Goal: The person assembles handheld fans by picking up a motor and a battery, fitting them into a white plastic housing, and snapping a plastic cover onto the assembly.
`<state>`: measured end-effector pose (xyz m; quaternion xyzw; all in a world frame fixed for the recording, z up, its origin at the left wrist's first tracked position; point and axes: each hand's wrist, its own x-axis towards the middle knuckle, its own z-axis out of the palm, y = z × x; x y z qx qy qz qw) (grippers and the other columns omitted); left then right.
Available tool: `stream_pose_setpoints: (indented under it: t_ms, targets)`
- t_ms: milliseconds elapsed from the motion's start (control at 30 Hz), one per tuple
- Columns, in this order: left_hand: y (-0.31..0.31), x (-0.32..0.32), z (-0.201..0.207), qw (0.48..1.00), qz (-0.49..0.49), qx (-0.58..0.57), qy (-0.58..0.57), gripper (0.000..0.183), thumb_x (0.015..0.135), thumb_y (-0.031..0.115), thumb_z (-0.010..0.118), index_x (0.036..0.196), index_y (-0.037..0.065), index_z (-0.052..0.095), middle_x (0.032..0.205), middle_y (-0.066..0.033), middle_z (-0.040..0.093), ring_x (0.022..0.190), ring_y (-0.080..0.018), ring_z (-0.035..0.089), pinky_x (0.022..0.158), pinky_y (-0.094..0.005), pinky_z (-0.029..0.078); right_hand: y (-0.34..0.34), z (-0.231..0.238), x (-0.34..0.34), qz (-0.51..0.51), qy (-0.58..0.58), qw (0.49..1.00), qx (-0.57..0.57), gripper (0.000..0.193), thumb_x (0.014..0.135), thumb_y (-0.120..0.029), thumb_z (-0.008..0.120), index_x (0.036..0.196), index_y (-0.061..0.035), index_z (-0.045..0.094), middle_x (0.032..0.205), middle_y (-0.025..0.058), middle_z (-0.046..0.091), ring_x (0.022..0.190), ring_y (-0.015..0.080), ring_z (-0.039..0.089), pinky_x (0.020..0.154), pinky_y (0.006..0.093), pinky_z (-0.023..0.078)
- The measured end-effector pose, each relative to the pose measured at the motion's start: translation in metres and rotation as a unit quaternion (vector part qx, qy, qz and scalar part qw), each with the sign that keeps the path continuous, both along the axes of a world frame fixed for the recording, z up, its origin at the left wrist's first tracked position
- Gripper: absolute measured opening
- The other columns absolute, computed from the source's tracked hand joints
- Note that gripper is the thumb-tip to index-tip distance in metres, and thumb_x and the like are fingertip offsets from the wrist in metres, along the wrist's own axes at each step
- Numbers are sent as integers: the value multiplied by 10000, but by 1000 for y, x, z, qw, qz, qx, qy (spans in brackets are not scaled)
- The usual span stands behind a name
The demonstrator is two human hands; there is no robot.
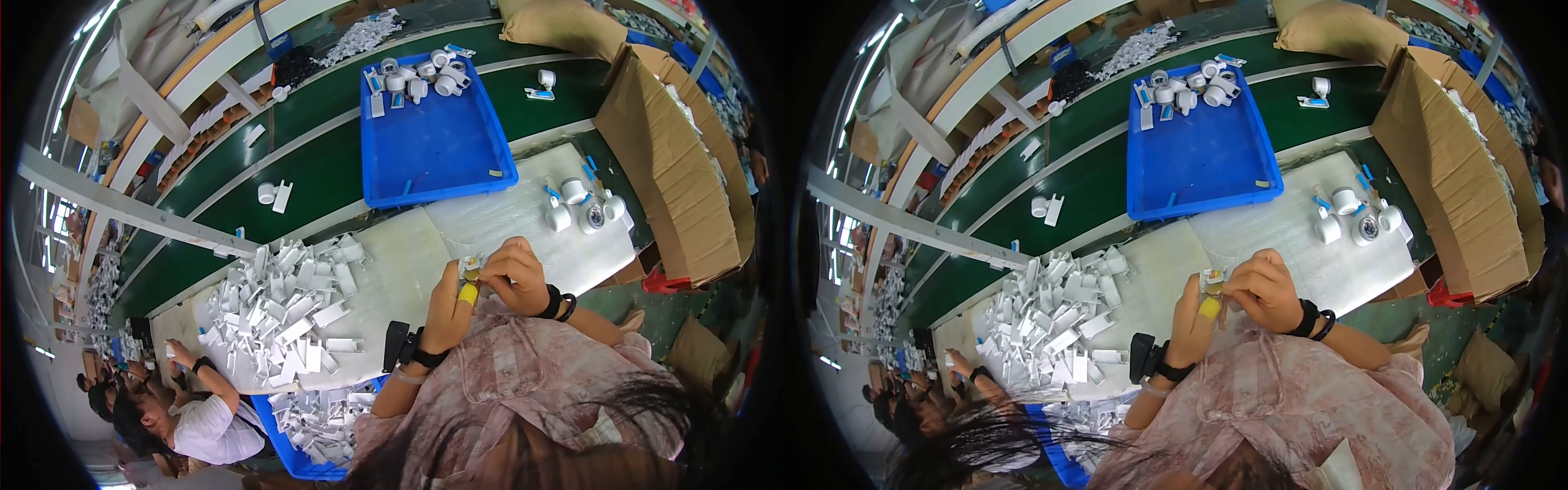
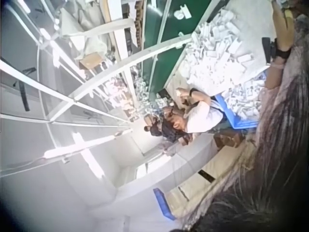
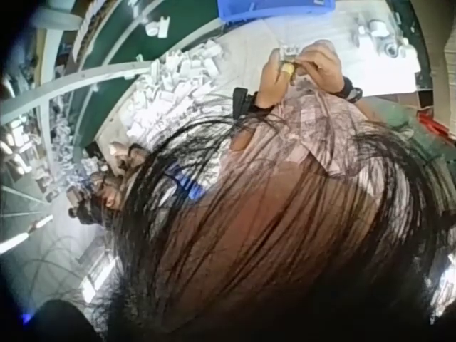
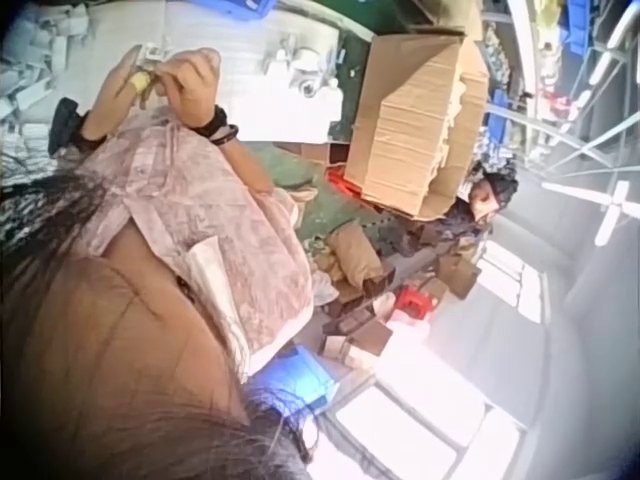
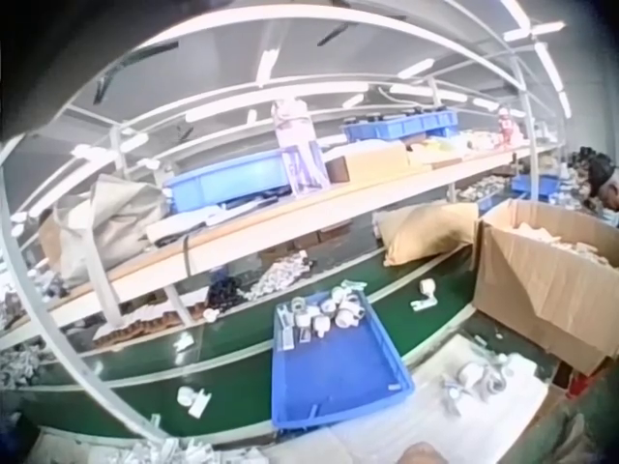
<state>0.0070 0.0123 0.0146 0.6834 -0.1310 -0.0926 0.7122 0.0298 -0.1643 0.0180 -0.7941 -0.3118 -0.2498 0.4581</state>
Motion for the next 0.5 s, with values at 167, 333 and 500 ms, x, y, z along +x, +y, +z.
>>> stream_pose_setpoints:
  t_ms: [167, 333, 500]
  targets:
    - [0, -1, 1, 1000, 0, 20, -15, 313, 878, 34, 463, 1185, -26, 459, 871, -155, 594, 752, -252, 611, 674, -334, 478, 0, -2, 0, 4, 25, 1000, 0, 235, 698, -7, 754, 895, -106, 671, 857, 12, 624, 795, 214, 523, 773, 332, 397]
    - [0, -1, -12, 998, 24, 54, -16, 311, 911, 77, 475, 1200, -35, 467, 879, -185, 598, 759, -311, 604, 681, -354, 472, 1, 1, 1, 9, 22, 1000, -9, 217, 702, 29, 741, 863, -90, 657, 823, 33, 625, 779, 223, 528, 749, 331, 411]
    - [-5, -1, -10, 998, 45, 49, -21, 221, 953, 93, 452, 1139, -21, 488, 746, -86, 555, 610, -166, 531, 554, -282, 424, 2, 0, 1, 11, 28, 1000, -3, 220, 700, 33, 736, 869, -83, 656, 825, 39, 623, 785, 231, 528, 749, 332, 415]
